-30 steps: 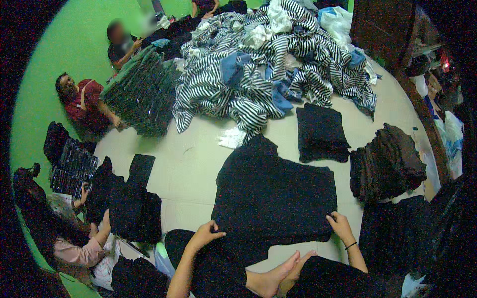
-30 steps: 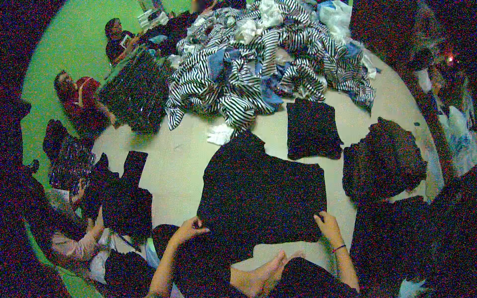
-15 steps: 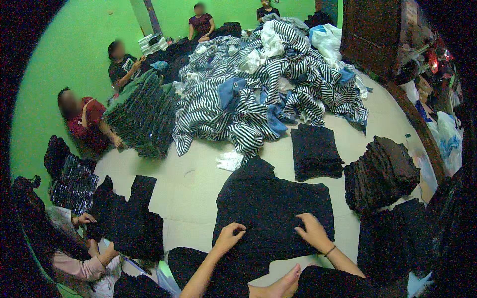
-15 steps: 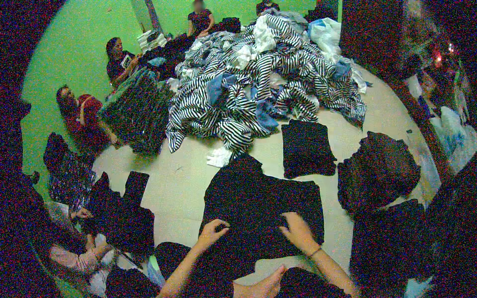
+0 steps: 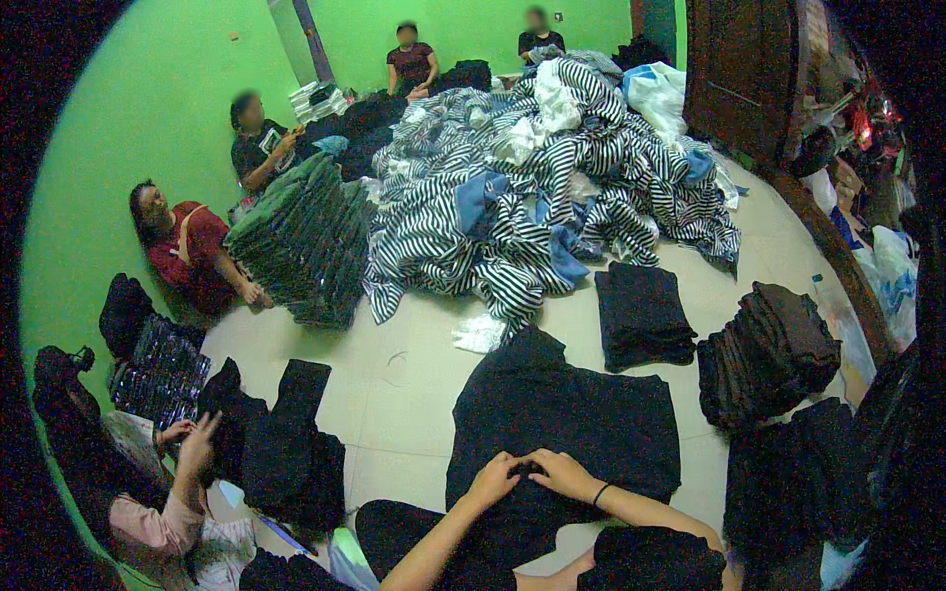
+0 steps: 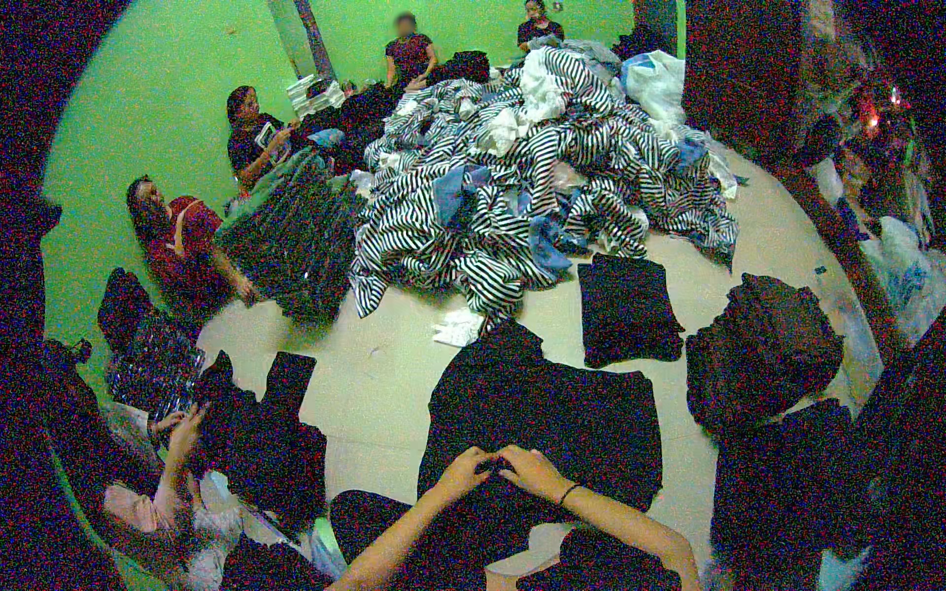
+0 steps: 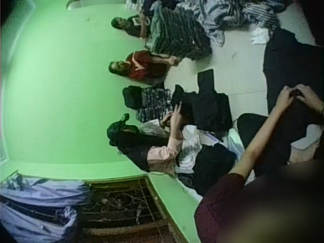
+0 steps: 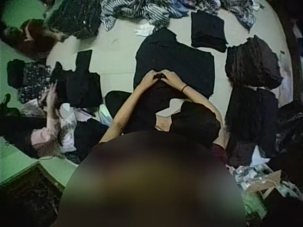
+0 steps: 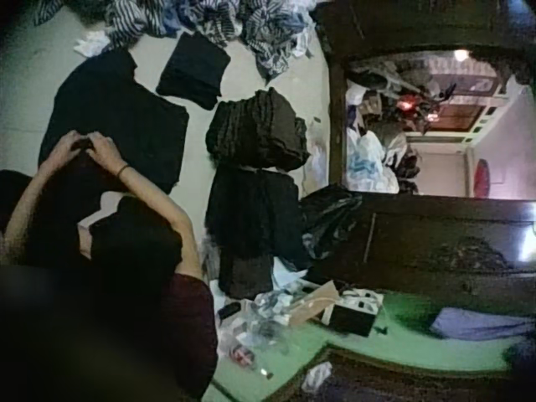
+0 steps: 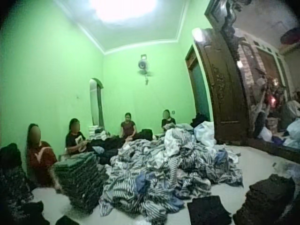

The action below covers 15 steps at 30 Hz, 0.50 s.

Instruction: The person sits on the floor and folds dark-colored garments by hand, smoothing and aligning edges before stacking them. Other people in the room are also folding clothes nearby.

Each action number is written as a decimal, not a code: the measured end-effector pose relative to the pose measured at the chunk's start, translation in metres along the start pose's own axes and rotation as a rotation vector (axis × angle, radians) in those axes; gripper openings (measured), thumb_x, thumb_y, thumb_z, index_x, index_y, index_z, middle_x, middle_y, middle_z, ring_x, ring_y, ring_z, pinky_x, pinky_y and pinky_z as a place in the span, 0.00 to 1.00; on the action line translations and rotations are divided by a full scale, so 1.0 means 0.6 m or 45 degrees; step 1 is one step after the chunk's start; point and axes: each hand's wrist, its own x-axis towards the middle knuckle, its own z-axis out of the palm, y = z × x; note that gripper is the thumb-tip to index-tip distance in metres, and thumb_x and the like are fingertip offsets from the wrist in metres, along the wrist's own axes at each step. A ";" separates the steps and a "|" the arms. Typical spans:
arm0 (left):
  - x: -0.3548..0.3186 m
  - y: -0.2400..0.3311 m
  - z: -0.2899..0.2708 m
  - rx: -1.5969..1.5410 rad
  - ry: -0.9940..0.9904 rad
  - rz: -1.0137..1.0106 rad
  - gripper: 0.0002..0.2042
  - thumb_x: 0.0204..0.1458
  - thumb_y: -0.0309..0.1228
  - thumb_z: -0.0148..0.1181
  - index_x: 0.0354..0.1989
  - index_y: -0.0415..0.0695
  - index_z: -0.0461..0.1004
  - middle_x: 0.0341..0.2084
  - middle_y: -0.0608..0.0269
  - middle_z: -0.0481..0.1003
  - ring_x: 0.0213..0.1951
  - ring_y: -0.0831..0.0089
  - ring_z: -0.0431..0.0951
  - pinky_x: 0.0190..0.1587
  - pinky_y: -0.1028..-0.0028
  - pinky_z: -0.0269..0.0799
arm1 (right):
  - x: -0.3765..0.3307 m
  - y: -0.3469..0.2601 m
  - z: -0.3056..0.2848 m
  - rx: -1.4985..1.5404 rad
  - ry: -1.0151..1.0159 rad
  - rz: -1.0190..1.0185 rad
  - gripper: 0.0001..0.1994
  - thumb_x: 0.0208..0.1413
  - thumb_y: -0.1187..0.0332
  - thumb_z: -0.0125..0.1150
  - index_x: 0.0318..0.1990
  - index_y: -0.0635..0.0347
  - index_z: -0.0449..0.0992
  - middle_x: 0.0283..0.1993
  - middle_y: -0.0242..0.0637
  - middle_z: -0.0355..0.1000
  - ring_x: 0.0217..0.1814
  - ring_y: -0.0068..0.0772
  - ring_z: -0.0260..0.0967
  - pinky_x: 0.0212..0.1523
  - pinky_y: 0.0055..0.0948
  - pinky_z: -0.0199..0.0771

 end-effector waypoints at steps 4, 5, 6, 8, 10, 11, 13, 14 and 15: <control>-0.004 0.009 -0.003 0.093 -0.015 -0.030 0.16 0.40 0.28 0.55 0.40 0.41 0.67 0.38 0.56 0.65 0.39 0.58 0.69 0.39 0.67 0.68 | 0.004 0.001 0.001 0.003 0.076 -0.107 0.18 0.44 0.69 0.53 0.45 0.58 0.61 0.44 0.42 0.62 0.45 0.45 0.61 0.42 0.36 0.65; -0.004 0.011 -0.006 0.137 -0.011 -0.013 0.14 0.40 0.28 0.54 0.39 0.40 0.67 0.39 0.56 0.65 0.39 0.57 0.69 0.39 0.67 0.68 | 0.005 -0.001 -0.001 0.002 0.076 -0.131 0.18 0.44 0.69 0.53 0.46 0.57 0.61 0.43 0.42 0.62 0.44 0.45 0.62 0.42 0.37 0.66; -0.004 0.011 -0.009 0.120 -0.012 0.009 0.14 0.41 0.28 0.55 0.38 0.40 0.67 0.38 0.56 0.65 0.38 0.58 0.69 0.39 0.67 0.68 | 0.006 -0.002 -0.005 -0.009 0.046 -0.133 0.19 0.44 0.69 0.53 0.46 0.56 0.61 0.43 0.42 0.62 0.44 0.46 0.62 0.42 0.37 0.66; -0.003 0.009 -0.018 0.099 -0.019 0.060 0.13 0.41 0.28 0.55 0.37 0.39 0.68 0.36 0.55 0.67 0.38 0.58 0.69 0.38 0.68 0.68 | 0.008 -0.005 -0.016 -0.035 -0.091 -0.013 0.19 0.44 0.69 0.53 0.47 0.54 0.61 0.42 0.41 0.61 0.43 0.46 0.63 0.41 0.38 0.66; -0.002 0.002 -0.030 -0.153 -0.030 0.055 0.12 0.40 0.29 0.56 0.35 0.39 0.68 0.33 0.56 0.68 0.36 0.61 0.70 0.37 0.69 0.67 | 0.011 -0.005 -0.027 -0.057 -0.211 0.070 0.20 0.44 0.68 0.53 0.47 0.51 0.61 0.42 0.40 0.61 0.43 0.46 0.63 0.41 0.39 0.67; -0.003 -0.003 -0.037 -0.283 -0.038 0.032 0.12 0.40 0.29 0.56 0.34 0.38 0.68 0.31 0.56 0.69 0.35 0.62 0.71 0.37 0.70 0.67 | 0.011 -0.005 -0.031 -0.061 -0.249 0.080 0.19 0.45 0.67 0.53 0.48 0.50 0.61 0.43 0.40 0.60 0.43 0.46 0.63 0.41 0.39 0.67; -0.005 -0.013 -0.050 -0.463 0.083 0.056 0.10 0.39 0.30 0.58 0.29 0.39 0.68 0.25 0.60 0.71 0.28 0.71 0.71 0.34 0.74 0.65 | 0.010 -0.004 -0.035 -0.052 -0.276 0.072 0.18 0.46 0.65 0.52 0.47 0.51 0.62 0.42 0.40 0.60 0.42 0.45 0.64 0.40 0.38 0.67; -0.005 -0.019 -0.058 -0.467 0.090 0.040 0.10 0.39 0.30 0.58 0.28 0.39 0.68 0.24 0.62 0.70 0.27 0.73 0.70 0.33 0.75 0.65 | 0.010 -0.004 -0.036 -0.040 -0.265 0.054 0.16 0.47 0.64 0.52 0.45 0.53 0.63 0.42 0.40 0.60 0.41 0.44 0.64 0.39 0.36 0.67; -0.005 -0.025 -0.068 -0.446 0.093 0.008 0.10 0.39 0.30 0.59 0.27 0.40 0.67 0.23 0.63 0.70 0.27 0.74 0.69 0.32 0.77 0.64 | 0.011 -0.003 -0.036 -0.035 -0.270 0.045 0.15 0.48 0.63 0.51 0.44 0.55 0.64 0.42 0.40 0.60 0.40 0.43 0.64 0.39 0.35 0.66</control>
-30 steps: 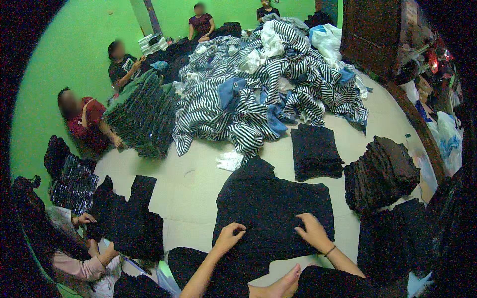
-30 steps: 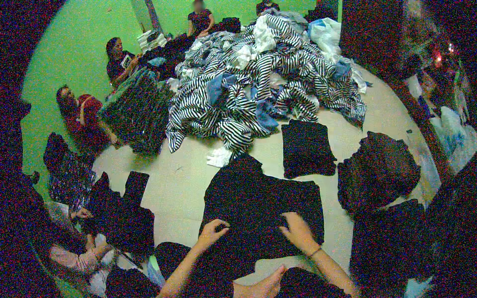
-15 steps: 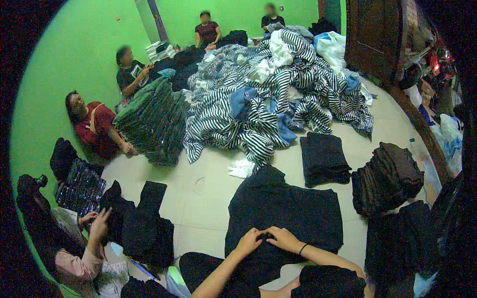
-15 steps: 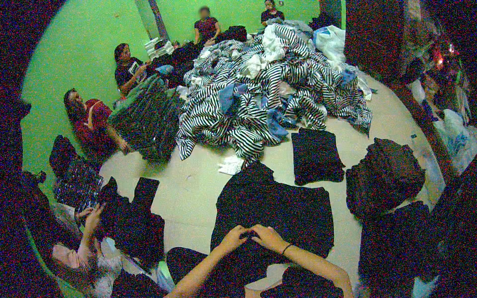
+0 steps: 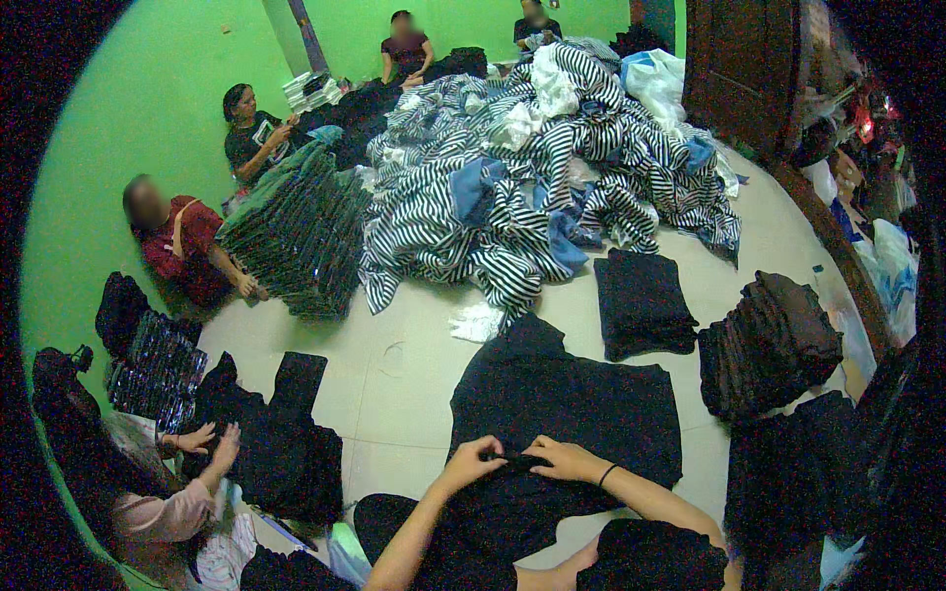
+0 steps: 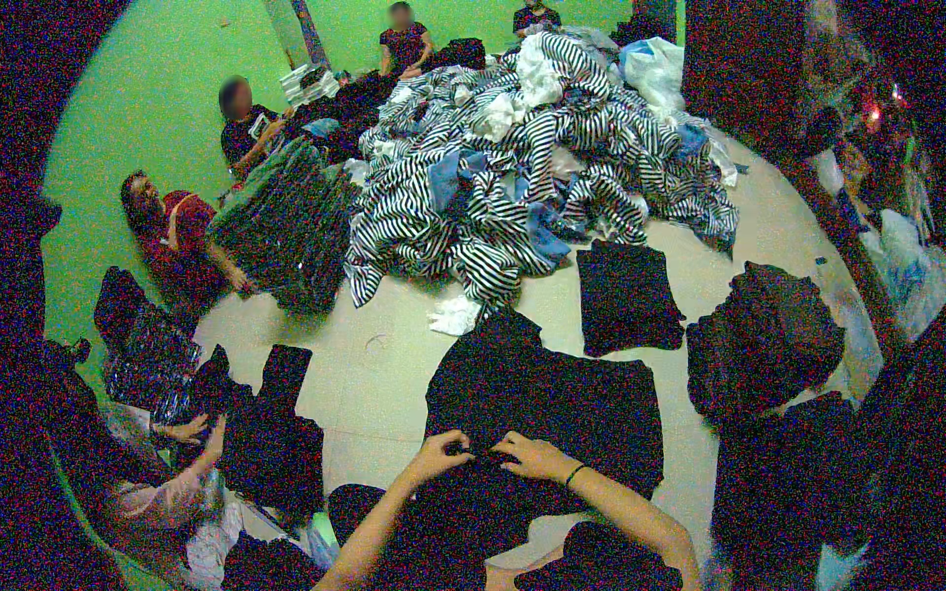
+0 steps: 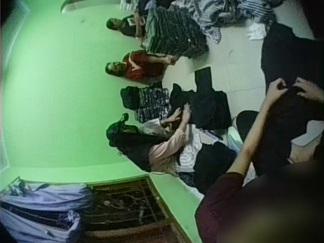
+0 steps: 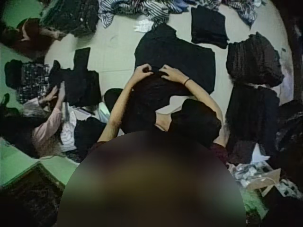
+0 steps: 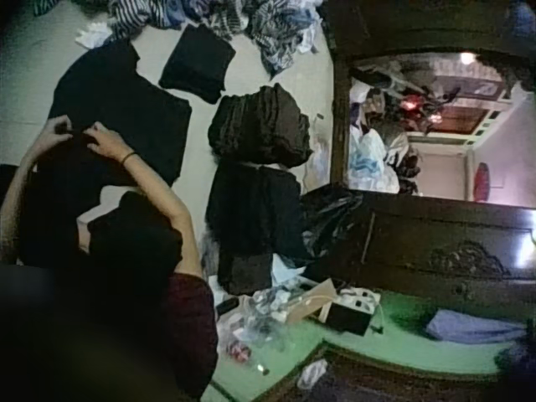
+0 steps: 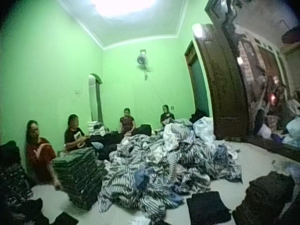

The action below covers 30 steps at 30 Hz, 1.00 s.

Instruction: The person sits on the floor and folds dark-colored garments by hand, smoothing and aligning edges before stacking them. Other people in the room are also folding clothes nearby.

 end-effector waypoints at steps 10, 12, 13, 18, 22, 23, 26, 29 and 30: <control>-0.018 0.038 0.020 0.620 0.604 -0.156 0.24 0.43 0.28 0.54 0.49 0.38 0.55 0.42 0.47 0.60 0.44 0.51 0.63 0.42 0.64 0.66 | -0.029 -0.031 0.024 0.059 0.624 0.075 0.23 0.48 0.62 0.50 0.50 0.61 0.56 0.47 0.45 0.58 0.45 0.45 0.61 0.43 0.39 0.63; -0.042 0.043 0.053 0.672 0.473 -0.377 0.24 0.44 0.30 0.54 0.49 0.35 0.54 0.40 0.47 0.60 0.43 0.51 0.64 0.41 0.64 0.66 | -0.064 -0.027 0.035 -0.155 0.544 0.054 0.25 0.47 0.60 0.52 0.51 0.61 0.57 0.47 0.46 0.60 0.46 0.45 0.61 0.44 0.39 0.62; -0.053 0.040 0.060 0.793 0.406 -0.351 0.24 0.44 0.33 0.54 0.47 0.34 0.55 0.39 0.46 0.60 0.41 0.51 0.65 0.39 0.63 0.67 | -0.085 -0.018 0.036 -0.247 0.496 0.040 0.24 0.46 0.59 0.52 0.50 0.61 0.58 0.45 0.45 0.61 0.45 0.45 0.61 0.42 0.39 0.62; -0.060 0.010 0.050 0.563 0.531 -0.410 0.19 0.43 0.36 0.56 0.39 0.37 0.62 0.34 0.48 0.64 0.35 0.53 0.67 0.35 0.64 0.66 | -0.187 0.052 0.003 -0.434 0.388 0.384 0.19 0.44 0.53 0.53 0.37 0.60 0.68 0.33 0.40 0.67 0.37 0.40 0.63 0.34 0.37 0.61; -0.039 0.008 0.037 0.488 0.581 -0.321 0.12 0.44 0.33 0.55 0.33 0.38 0.66 0.28 0.52 0.67 0.32 0.57 0.69 0.33 0.66 0.65 | -0.251 0.088 -0.033 -0.430 0.481 0.471 0.17 0.40 0.54 0.57 0.33 0.58 0.71 0.32 0.38 0.68 0.37 0.39 0.63 0.39 0.35 0.58; -0.034 0.010 0.035 0.454 0.579 -0.290 0.12 0.44 0.33 0.55 0.33 0.38 0.66 0.28 0.53 0.68 0.32 0.57 0.69 0.33 0.66 0.65 | -0.263 0.093 -0.041 -0.448 0.428 0.534 0.18 0.40 0.53 0.57 0.33 0.58 0.71 0.33 0.38 0.68 0.38 0.40 0.63 0.40 0.34 0.57; -0.018 0.017 0.031 0.349 0.721 -0.077 0.09 0.45 0.31 0.54 0.32 0.39 0.67 0.27 0.54 0.68 0.30 0.59 0.69 0.33 0.67 0.65 | -0.281 0.107 -0.061 -0.196 0.483 0.648 0.15 0.39 0.59 0.59 0.31 0.59 0.71 0.33 0.39 0.69 0.38 0.41 0.65 0.40 0.34 0.61; -0.009 0.018 0.025 0.281 0.787 -0.073 0.09 0.45 0.31 0.53 0.32 0.39 0.67 0.26 0.54 0.69 0.30 0.60 0.70 0.32 0.69 0.65 | -0.292 0.112 -0.064 0.017 0.640 0.722 0.13 0.39 0.63 0.60 0.31 0.62 0.70 0.32 0.42 0.69 0.35 0.43 0.67 0.35 0.32 0.67; -0.008 0.017 0.021 0.263 0.791 -0.110 0.09 0.45 0.31 0.53 0.33 0.39 0.67 0.26 0.54 0.69 0.30 0.61 0.70 0.32 0.69 0.65 | -0.295 0.114 -0.062 0.095 0.640 0.748 0.13 0.39 0.63 0.61 0.31 0.62 0.70 0.31 0.42 0.69 0.35 0.42 0.67 0.35 0.31 0.67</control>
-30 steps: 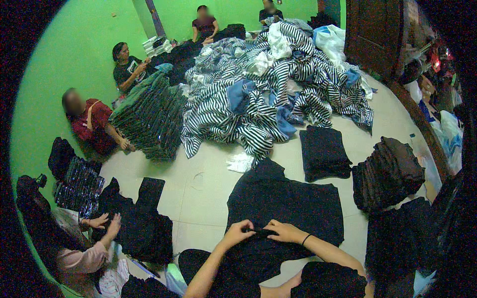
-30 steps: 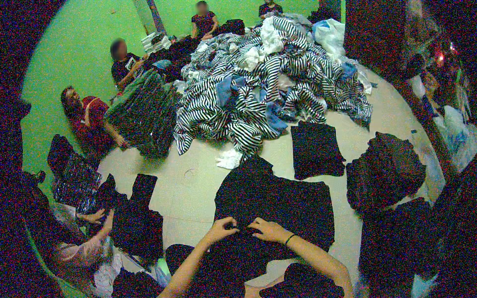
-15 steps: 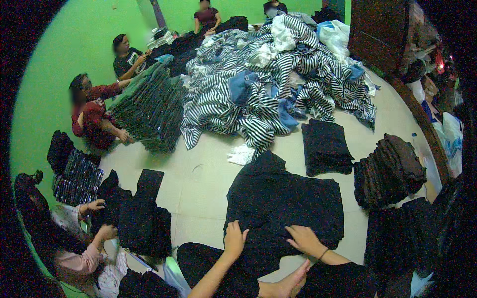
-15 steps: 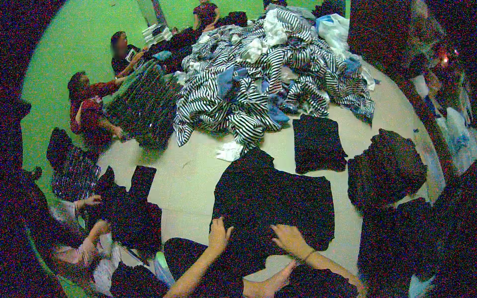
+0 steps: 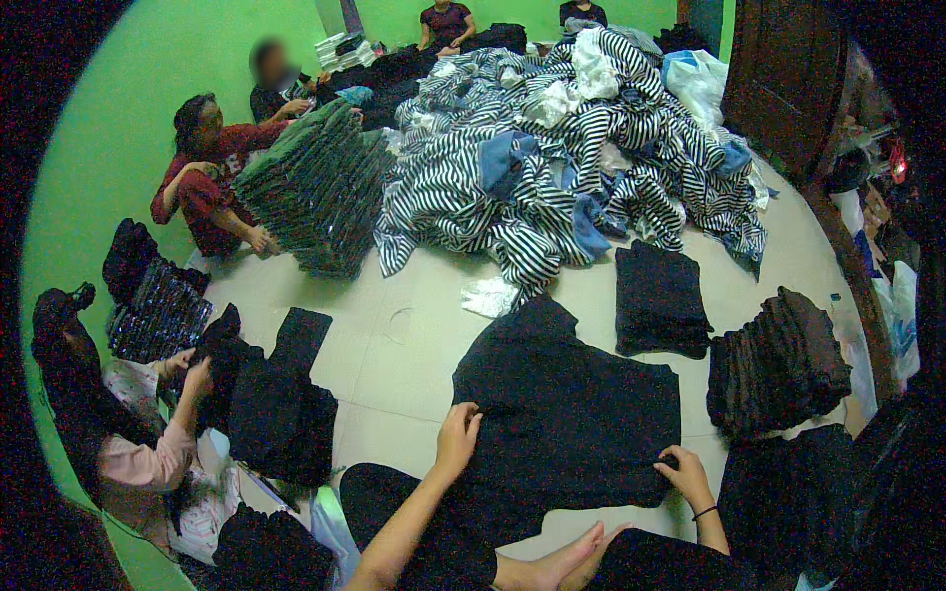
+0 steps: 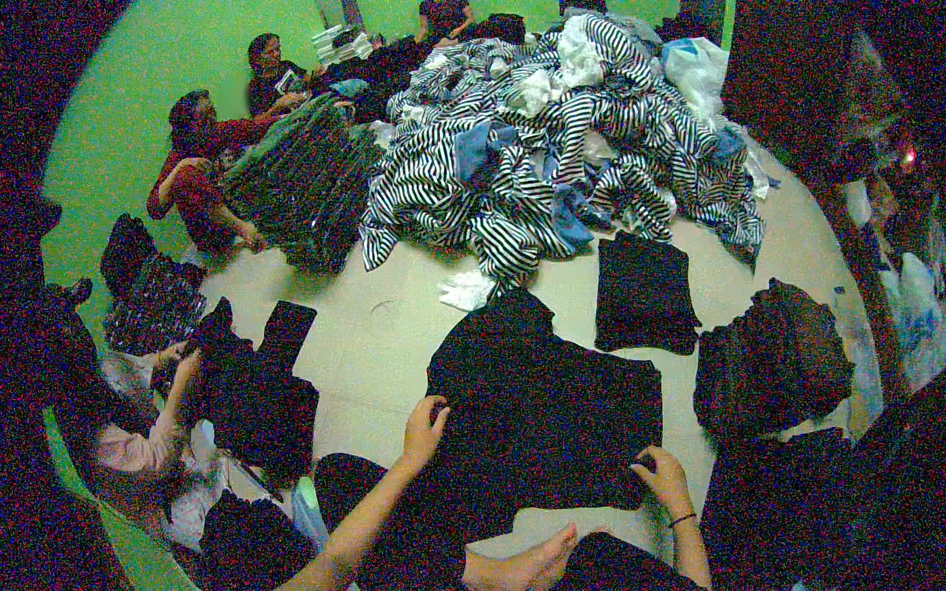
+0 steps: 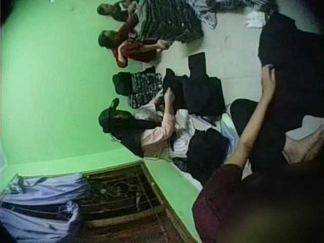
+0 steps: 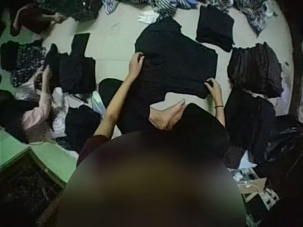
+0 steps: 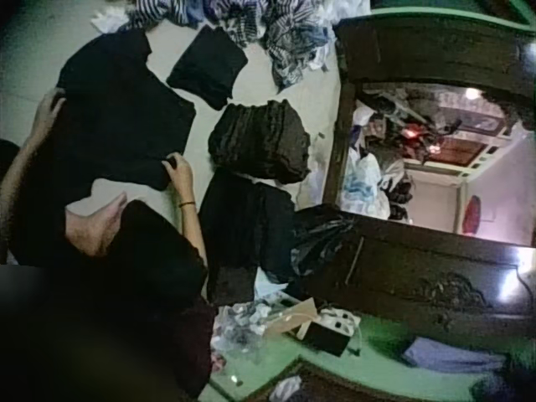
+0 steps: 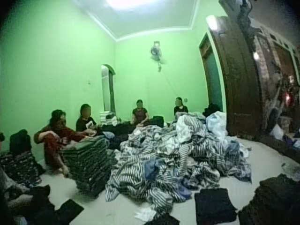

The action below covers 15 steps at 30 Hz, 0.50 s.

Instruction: The person sits on the floor and folds dark-colored garments by hand, smoothing and aligning edges before stacking them. Other people in the room are also folding clothes nearby.

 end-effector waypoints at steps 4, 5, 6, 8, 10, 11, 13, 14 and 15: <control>-0.008 -0.020 -0.039 0.029 -0.523 -0.565 0.20 0.42 0.42 0.57 0.32 0.36 0.66 0.25 0.53 0.70 0.29 0.66 0.71 0.31 0.70 0.66 | -0.005 0.026 -0.002 0.045 -0.093 0.236 0.14 0.40 0.63 0.60 0.30 0.63 0.69 0.28 0.41 0.69 0.31 0.34 0.67 0.34 0.27 0.66; -0.017 -0.027 -0.054 0.067 -0.622 -0.620 0.23 0.39 0.46 0.59 0.32 0.36 0.67 0.25 0.53 0.71 0.29 0.67 0.71 0.32 0.70 0.66 | -0.006 0.033 -0.004 0.025 -0.118 0.278 0.14 0.41 0.62 0.60 0.30 0.63 0.69 0.28 0.40 0.69 0.30 0.32 0.67 0.34 0.26 0.66; -0.026 -0.034 -0.068 0.088 -0.737 -0.614 0.23 0.40 0.46 0.59 0.32 0.36 0.67 0.25 0.53 0.71 0.29 0.66 0.71 0.32 0.70 0.66 | -0.006 0.040 -0.005 0.107 -0.124 0.269 0.14 0.41 0.62 0.60 0.30 0.63 0.68 0.27 0.39 0.69 0.30 0.31 0.66 0.34 0.26 0.65; -0.045 -0.047 -0.090 0.144 -0.969 -0.618 0.23 0.40 0.46 0.58 0.32 0.35 0.68 0.26 0.53 0.71 0.29 0.65 0.71 0.33 0.71 0.66 | -0.007 0.051 -0.004 0.235 -0.144 0.296 0.13 0.42 0.62 0.59 0.30 0.63 0.68 0.27 0.37 0.68 0.29 0.27 0.64 0.33 0.25 0.65; -0.059 -0.058 -0.096 0.113 -0.862 -0.476 0.20 0.42 0.44 0.57 0.33 0.36 0.68 0.29 0.52 0.72 0.32 0.63 0.71 0.35 0.70 0.65 | -0.008 0.056 0.000 0.265 -0.124 0.282 0.13 0.45 0.62 0.55 0.32 0.63 0.67 0.25 0.36 0.68 0.27 0.27 0.63 0.30 0.27 0.64; -0.062 -0.062 -0.096 0.054 -0.839 -0.527 0.19 0.43 0.43 0.56 0.33 0.37 0.68 0.30 0.52 0.72 0.32 0.63 0.72 0.35 0.69 0.65 | -0.008 0.056 0.003 0.293 -0.097 0.287 0.13 0.46 0.62 0.54 0.33 0.63 0.67 0.25 0.36 0.68 0.27 0.27 0.63 0.29 0.27 0.63; -0.066 -0.068 -0.092 0.007 -0.790 -0.506 0.17 0.45 0.41 0.55 0.33 0.37 0.67 0.30 0.51 0.72 0.33 0.62 0.72 0.35 0.68 0.65 | -0.008 0.054 0.006 0.284 -0.057 0.275 0.13 0.47 0.62 0.52 0.34 0.63 0.67 0.24 0.38 0.67 0.26 0.29 0.64 0.28 0.28 0.63; -0.067 -0.069 -0.089 0.023 -0.762 -0.435 0.16 0.45 0.40 0.54 0.33 0.37 0.67 0.29 0.51 0.72 0.33 0.60 0.72 0.35 0.67 0.65 | -0.009 0.052 0.006 0.250 -0.044 0.256 0.13 0.48 0.62 0.51 0.35 0.62 0.67 0.23 0.39 0.67 0.25 0.30 0.64 0.28 0.29 0.63; -0.066 -0.069 -0.087 0.040 -0.731 -0.363 0.15 0.46 0.39 0.53 0.33 0.37 0.67 0.28 0.51 0.72 0.33 0.59 0.72 0.35 0.66 0.65 | -0.008 0.050 0.005 0.207 -0.037 0.254 0.13 0.48 0.62 0.50 0.35 0.62 0.66 0.22 0.40 0.67 0.25 0.32 0.64 0.27 0.30 0.63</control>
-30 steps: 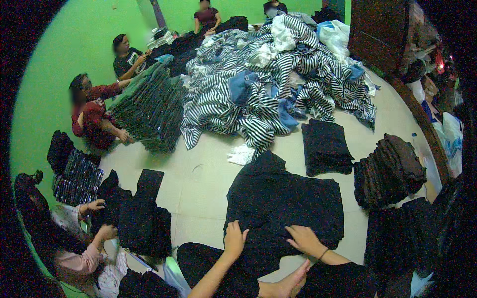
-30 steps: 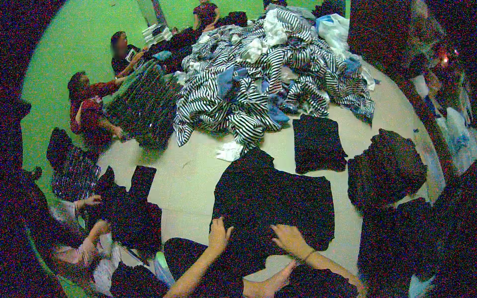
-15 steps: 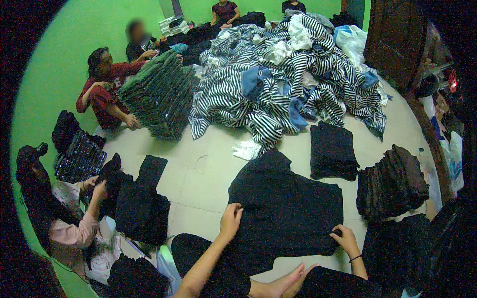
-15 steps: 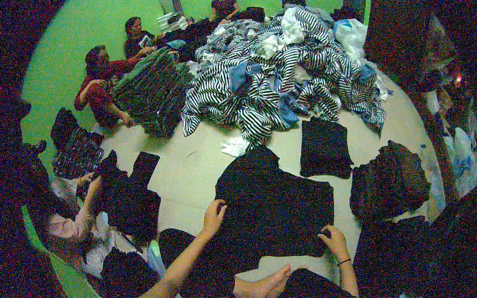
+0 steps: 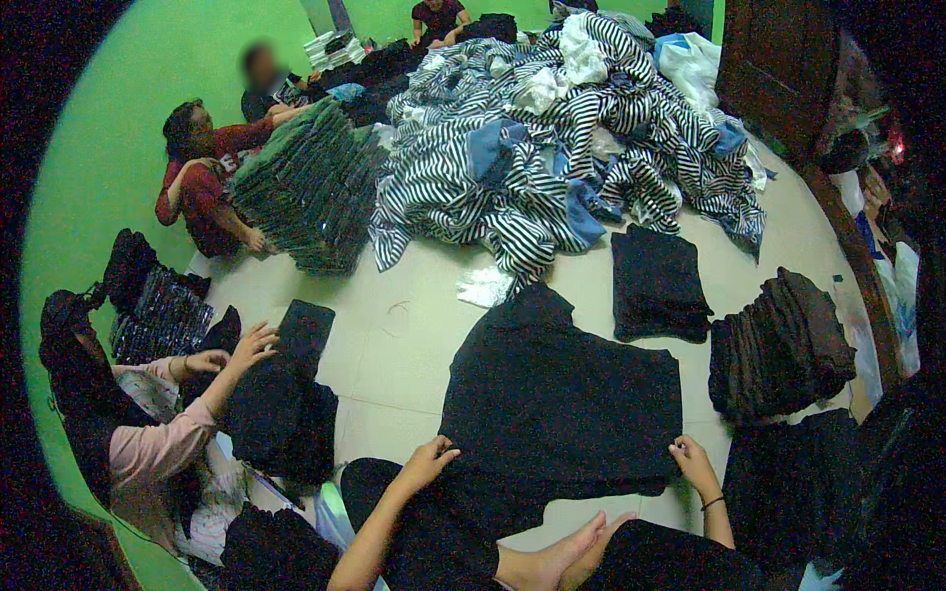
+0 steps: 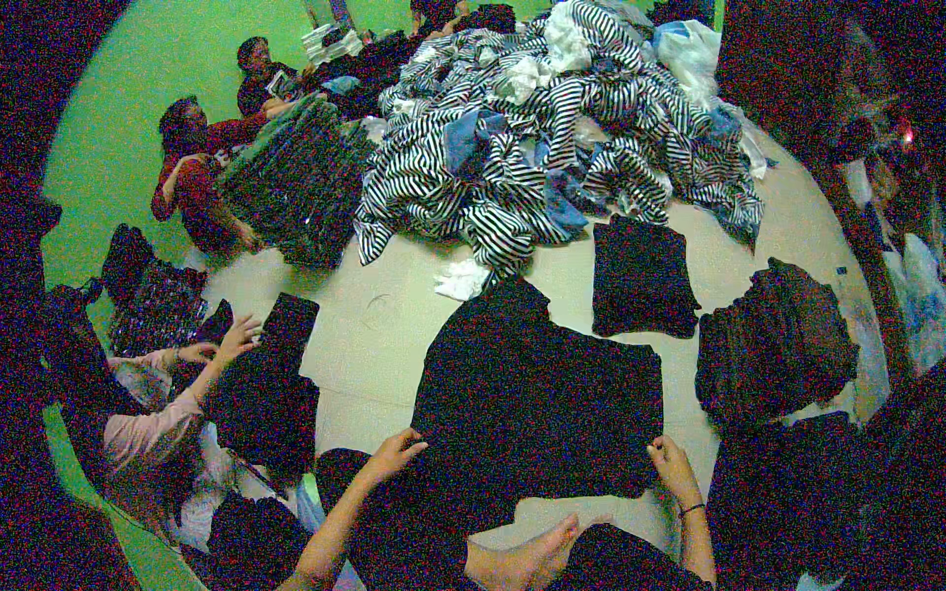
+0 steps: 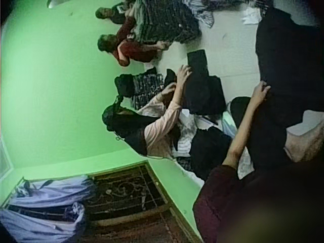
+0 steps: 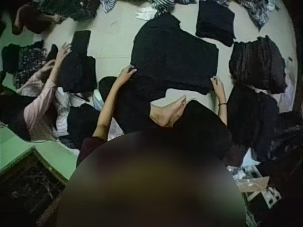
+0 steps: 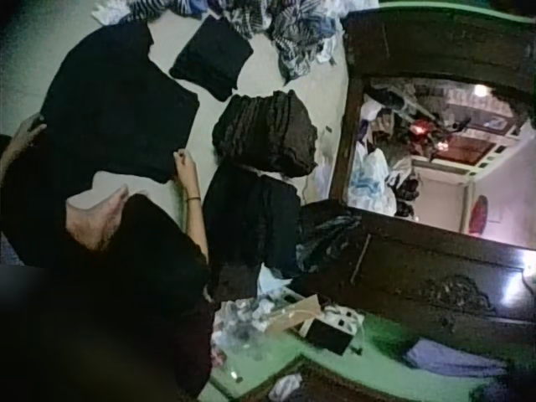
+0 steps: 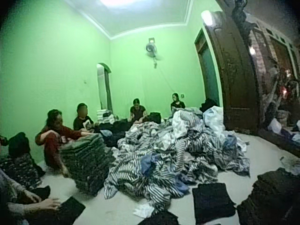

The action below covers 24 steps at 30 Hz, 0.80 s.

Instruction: The person sits on the floor and folds dark-colored garments by hand, smoothing and aligning edges before stacking them. Other people in the room are also folding clothes nearby.

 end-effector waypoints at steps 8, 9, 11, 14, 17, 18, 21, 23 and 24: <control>-0.017 0.056 -0.014 0.464 0.073 -0.088 0.14 0.43 0.31 0.54 0.38 0.37 0.64 0.38 0.48 0.66 0.41 0.52 0.66 0.42 0.65 0.62 | -0.012 -0.050 -0.003 -0.311 0.177 -0.137 0.14 0.45 0.67 0.53 0.40 0.61 0.65 0.35 0.46 0.65 0.36 0.43 0.64 0.37 0.34 0.64; -0.015 0.068 -0.011 0.579 0.155 0.005 0.16 0.43 0.29 0.54 0.39 0.36 0.63 0.41 0.48 0.65 0.44 0.52 0.64 0.45 0.65 0.61 | -0.013 -0.060 0.005 -0.352 0.269 -0.204 0.16 0.45 0.68 0.53 0.42 0.61 0.64 0.40 0.48 0.64 0.40 0.44 0.64 0.41 0.34 0.64; 0.009 0.090 0.004 0.578 0.253 0.277 0.20 0.42 0.30 0.53 0.44 0.35 0.60 0.47 0.48 0.59 0.49 0.51 0.59 0.50 0.64 0.57 | -0.009 -0.080 0.025 -0.387 0.262 -0.405 0.19 0.46 0.69 0.51 0.47 0.62 0.60 0.49 0.47 0.58 0.49 0.45 0.58 0.49 0.36 0.58; 0.044 0.111 0.048 0.614 0.349 0.564 0.25 0.43 0.32 0.52 0.51 0.35 0.56 0.52 0.48 0.55 0.54 0.52 0.53 0.54 0.62 0.51 | -0.001 -0.094 0.055 -0.649 0.112 -0.637 0.25 0.49 0.64 0.48 0.55 0.61 0.53 0.59 0.44 0.48 0.60 0.44 0.45 0.58 0.40 0.44; 0.068 0.104 0.076 0.725 0.237 0.560 0.30 0.46 0.39 0.50 0.55 0.37 0.50 0.56 0.49 0.49 0.58 0.53 0.46 0.56 0.59 0.44 | 0.008 -0.086 0.064 -0.811 -0.012 -0.681 0.27 0.50 0.58 0.45 0.56 0.60 0.51 0.60 0.44 0.46 0.62 0.43 0.43 0.60 0.40 0.40; 0.072 0.098 0.079 0.747 0.183 0.491 0.30 0.46 0.40 0.49 0.56 0.38 0.49 0.56 0.49 0.48 0.58 0.54 0.45 0.57 0.59 0.42 | 0.011 -0.081 0.063 -0.842 -0.091 -0.608 0.28 0.50 0.56 0.45 0.56 0.60 0.51 0.61 0.44 0.45 0.62 0.42 0.42 0.60 0.40 0.39; 0.088 0.081 0.077 0.779 0.198 0.426 0.30 0.47 0.43 0.47 0.55 0.38 0.50 0.56 0.49 0.49 0.59 0.54 0.45 0.56 0.56 0.41 | 0.033 -0.069 0.048 -0.686 0.026 -0.571 0.28 0.51 0.55 0.44 0.56 0.60 0.51 0.61 0.42 0.45 0.63 0.42 0.42 0.60 0.40 0.39; 0.114 0.073 0.066 0.621 0.317 0.450 0.29 0.48 0.42 0.47 0.55 0.39 0.50 0.56 0.49 0.49 0.59 0.55 0.45 0.56 0.57 0.41 | 0.061 -0.067 0.030 -0.642 0.125 -0.512 0.27 0.49 0.61 0.47 0.56 0.58 0.51 0.61 0.42 0.44 0.63 0.43 0.41 0.59 0.40 0.41; 0.134 0.072 0.058 0.554 0.402 0.506 0.28 0.47 0.40 0.48 0.55 0.39 0.51 0.55 0.48 0.51 0.58 0.55 0.47 0.56 0.58 0.41 | 0.078 -0.068 0.019 -0.649 0.154 -0.485 0.27 0.48 0.64 0.48 0.56 0.58 0.51 0.61 0.43 0.44 0.63 0.43 0.41 0.59 0.40 0.41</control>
